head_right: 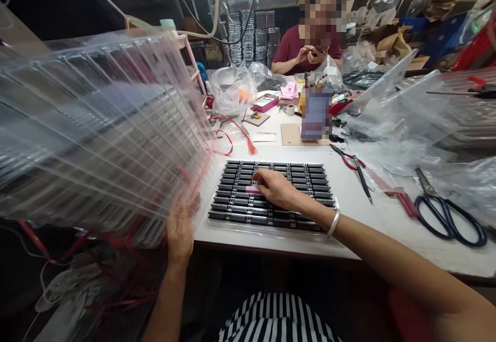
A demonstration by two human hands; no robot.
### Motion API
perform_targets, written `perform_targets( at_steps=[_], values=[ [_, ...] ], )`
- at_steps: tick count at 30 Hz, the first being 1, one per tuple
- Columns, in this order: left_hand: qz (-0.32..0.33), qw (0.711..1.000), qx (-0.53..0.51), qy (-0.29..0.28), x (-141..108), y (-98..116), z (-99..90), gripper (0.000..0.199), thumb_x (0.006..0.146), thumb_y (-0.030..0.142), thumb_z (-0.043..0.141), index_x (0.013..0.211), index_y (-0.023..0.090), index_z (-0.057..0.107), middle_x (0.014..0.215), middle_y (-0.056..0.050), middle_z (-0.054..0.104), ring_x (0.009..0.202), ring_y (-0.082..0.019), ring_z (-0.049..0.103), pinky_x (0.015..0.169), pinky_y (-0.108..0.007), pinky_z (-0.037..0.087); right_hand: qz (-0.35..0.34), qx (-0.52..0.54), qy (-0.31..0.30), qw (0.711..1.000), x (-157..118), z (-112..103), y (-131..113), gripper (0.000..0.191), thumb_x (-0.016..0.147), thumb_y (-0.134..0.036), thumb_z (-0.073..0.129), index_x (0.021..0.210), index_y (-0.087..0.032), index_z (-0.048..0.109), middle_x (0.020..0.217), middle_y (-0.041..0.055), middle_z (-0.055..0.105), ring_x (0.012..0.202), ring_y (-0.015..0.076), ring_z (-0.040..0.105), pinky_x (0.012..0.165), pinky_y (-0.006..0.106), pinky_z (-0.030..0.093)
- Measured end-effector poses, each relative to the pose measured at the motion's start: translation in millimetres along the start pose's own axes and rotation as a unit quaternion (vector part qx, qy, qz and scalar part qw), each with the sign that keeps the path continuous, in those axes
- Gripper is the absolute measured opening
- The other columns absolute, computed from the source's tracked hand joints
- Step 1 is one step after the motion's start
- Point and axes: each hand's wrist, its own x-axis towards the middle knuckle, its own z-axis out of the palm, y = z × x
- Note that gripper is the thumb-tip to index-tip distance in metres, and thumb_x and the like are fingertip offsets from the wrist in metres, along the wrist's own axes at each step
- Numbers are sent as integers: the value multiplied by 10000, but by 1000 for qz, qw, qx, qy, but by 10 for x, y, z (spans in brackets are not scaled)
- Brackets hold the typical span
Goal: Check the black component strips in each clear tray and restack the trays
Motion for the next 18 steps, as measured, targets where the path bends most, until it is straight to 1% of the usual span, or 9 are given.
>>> perform_targets(
  at_steps=[3,6,9,14,18],
  values=[
    [-9,1000,10,-1,-4,10,1,494,928,473,449,1329,186,447,1230,-135,606,1100,-235,613,945,-405,511,-35,-33,-21,999,125,102,-59,113,842,-60,564,918,-138,595,865,37,599,756,138,524,687,235,383],
    [-7,1000,20,-5,-6,4,-4,461,939,466,419,1300,183,459,1200,-125,624,1109,-227,608,976,-406,495,-52,-75,-42,995,202,174,-81,77,849,-74,579,872,-131,624,891,63,596,794,162,523,730,262,375],
    [-8,1000,17,-5,-13,-9,-13,440,938,459,427,1267,172,483,1205,-126,623,1123,-230,598,1001,-418,477,-45,-114,-50,991,223,194,-112,59,867,-95,577,864,-129,625,871,64,588,801,175,513,741,276,359],
    [-8,1000,16,1,-19,-5,-15,419,933,463,436,1225,172,513,1166,-116,644,1089,-228,615,984,-419,490,-23,-159,-54,986,211,196,-180,78,893,-120,554,858,-137,621,875,63,590,808,180,507,729,283,339],
    [-8,1000,23,4,-16,4,-9,424,926,474,441,1210,169,521,1150,-116,651,1083,-234,617,983,-419,488,-16,-179,-42,983,205,225,-195,45,902,-150,563,906,-136,606,941,79,574,853,194,490,739,292,328]
  ],
)
